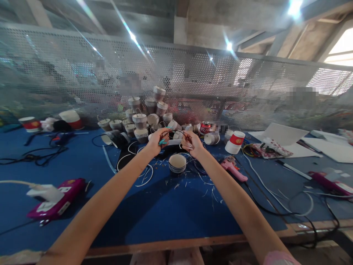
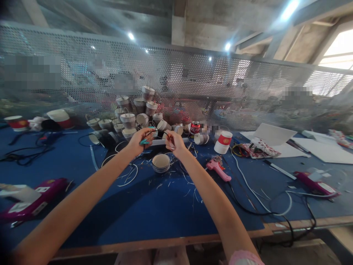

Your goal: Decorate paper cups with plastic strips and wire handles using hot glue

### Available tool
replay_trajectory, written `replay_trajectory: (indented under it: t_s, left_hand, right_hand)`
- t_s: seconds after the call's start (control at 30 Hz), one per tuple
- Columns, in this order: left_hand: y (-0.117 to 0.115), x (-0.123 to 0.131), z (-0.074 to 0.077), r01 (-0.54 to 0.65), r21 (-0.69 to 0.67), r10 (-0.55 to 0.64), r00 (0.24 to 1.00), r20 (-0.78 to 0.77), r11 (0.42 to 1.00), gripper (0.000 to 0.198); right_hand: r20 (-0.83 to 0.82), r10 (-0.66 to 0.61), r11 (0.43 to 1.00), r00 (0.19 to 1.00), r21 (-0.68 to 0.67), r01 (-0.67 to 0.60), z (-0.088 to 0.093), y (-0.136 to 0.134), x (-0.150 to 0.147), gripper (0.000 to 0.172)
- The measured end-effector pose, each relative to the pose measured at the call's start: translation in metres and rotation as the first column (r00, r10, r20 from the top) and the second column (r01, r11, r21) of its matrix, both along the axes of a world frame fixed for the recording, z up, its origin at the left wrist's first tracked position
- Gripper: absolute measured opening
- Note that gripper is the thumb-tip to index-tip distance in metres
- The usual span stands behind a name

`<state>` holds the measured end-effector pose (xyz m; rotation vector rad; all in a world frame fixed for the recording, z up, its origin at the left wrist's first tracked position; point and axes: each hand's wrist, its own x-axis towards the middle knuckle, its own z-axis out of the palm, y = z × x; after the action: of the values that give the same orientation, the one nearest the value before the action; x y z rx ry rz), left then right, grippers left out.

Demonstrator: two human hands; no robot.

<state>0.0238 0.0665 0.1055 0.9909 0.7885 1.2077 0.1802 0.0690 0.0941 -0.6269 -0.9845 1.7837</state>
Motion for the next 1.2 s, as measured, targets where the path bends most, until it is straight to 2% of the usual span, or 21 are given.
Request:
replay_trajectory:
  t_s: [0.1,0.23,0.37,0.47,0.67,0.87,1.2]
  left_hand:
    - [0.001,0.0,-0.001,-0.026,-0.022,0.027,0.999,0.031,0.999,0.009]
    - [-0.002,0.003,0.0,-0.055,-0.029,0.057,0.995,0.085,0.998,0.011]
    - [-0.006,0.006,0.003,-0.105,-0.095,0.112,0.991,0.079,0.99,0.014]
    - [-0.008,0.008,0.004,-0.146,-0.139,0.157,0.985,0.07,0.98,0.016]
    - [-0.007,0.006,0.003,-0.169,-0.121,0.178,0.982,0.068,0.978,0.016]
    - [-0.002,0.002,-0.001,-0.081,-0.041,0.085,0.993,0.086,0.996,0.015]
    - [-0.006,0.0,0.005,-0.061,0.023,0.057,0.985,0.161,0.998,0.014]
  right_hand:
    - [-0.045,-0.036,0.999,0.998,-0.02,0.035,-0.001,0.0,-0.001,0.034]
    - [-0.082,-0.017,1.0,0.996,0.007,0.018,0.001,-0.003,-0.003,0.034]
    - [-0.035,0.026,0.996,0.999,0.083,-0.023,0.004,-0.009,-0.006,0.043]
    - [-0.006,0.01,0.993,1.0,0.116,-0.01,0.007,-0.012,-0.008,0.049]
    - [-0.045,-0.009,0.997,0.999,0.083,0.013,0.004,-0.01,-0.009,0.045]
    - [-0.136,-0.108,0.994,0.985,-0.008,0.108,0.002,-0.009,-0.009,0.032]
    - [-0.191,-0.033,0.999,0.981,0.001,0.034,-0.001,-0.008,-0.009,0.033]
